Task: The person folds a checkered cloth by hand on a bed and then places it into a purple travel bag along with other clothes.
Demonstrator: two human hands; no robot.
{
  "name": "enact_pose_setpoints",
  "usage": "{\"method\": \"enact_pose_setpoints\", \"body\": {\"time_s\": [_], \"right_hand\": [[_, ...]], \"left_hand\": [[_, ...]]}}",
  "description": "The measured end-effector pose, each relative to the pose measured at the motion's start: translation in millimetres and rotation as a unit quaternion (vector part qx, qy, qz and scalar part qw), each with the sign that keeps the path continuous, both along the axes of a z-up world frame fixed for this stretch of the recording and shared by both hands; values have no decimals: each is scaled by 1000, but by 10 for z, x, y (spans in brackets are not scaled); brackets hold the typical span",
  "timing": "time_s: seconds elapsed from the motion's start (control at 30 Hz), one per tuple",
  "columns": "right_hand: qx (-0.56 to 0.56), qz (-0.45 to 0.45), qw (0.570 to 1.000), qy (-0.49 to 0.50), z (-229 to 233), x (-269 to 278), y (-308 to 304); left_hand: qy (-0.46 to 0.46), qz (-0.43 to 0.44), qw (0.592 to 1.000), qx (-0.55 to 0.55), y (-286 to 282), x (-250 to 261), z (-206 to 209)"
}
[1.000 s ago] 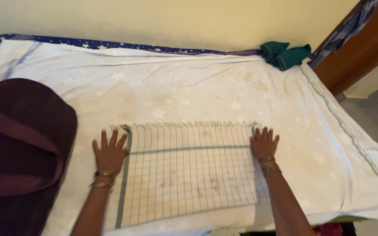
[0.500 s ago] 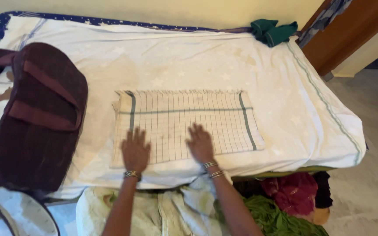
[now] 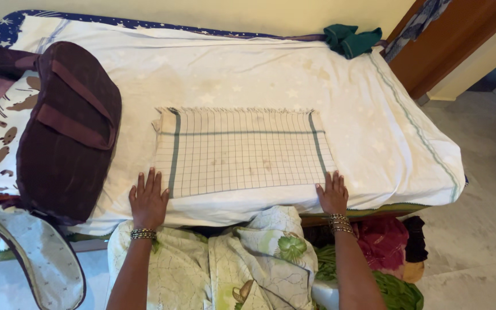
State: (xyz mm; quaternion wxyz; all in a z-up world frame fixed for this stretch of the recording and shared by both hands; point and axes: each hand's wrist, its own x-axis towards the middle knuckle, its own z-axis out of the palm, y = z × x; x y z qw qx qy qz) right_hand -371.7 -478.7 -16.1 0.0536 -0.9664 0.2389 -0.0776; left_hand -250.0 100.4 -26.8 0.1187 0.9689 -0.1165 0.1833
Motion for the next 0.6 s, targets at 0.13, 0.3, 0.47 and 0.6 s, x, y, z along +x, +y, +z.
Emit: {"method": "enact_pose_setpoints", "body": {"time_s": [0.13, 0.3, 0.47, 0.6], "right_hand": [[4, -20, 1000, -8, 40, -18, 19], [-3, -28, 1000, -8, 48, -49, 45], [11, -25, 1000, 15, 151, -21, 25], [24, -25, 999, 30, 234, -3, 65]], "left_hand": [[8, 23, 1000, 15, 0, -40, -21], [13, 32, 999, 19, 21, -105, -49], [-4, 94, 996, -1, -58, -212, 12], [-7, 158, 987, -17, -75, -279, 99]]}}
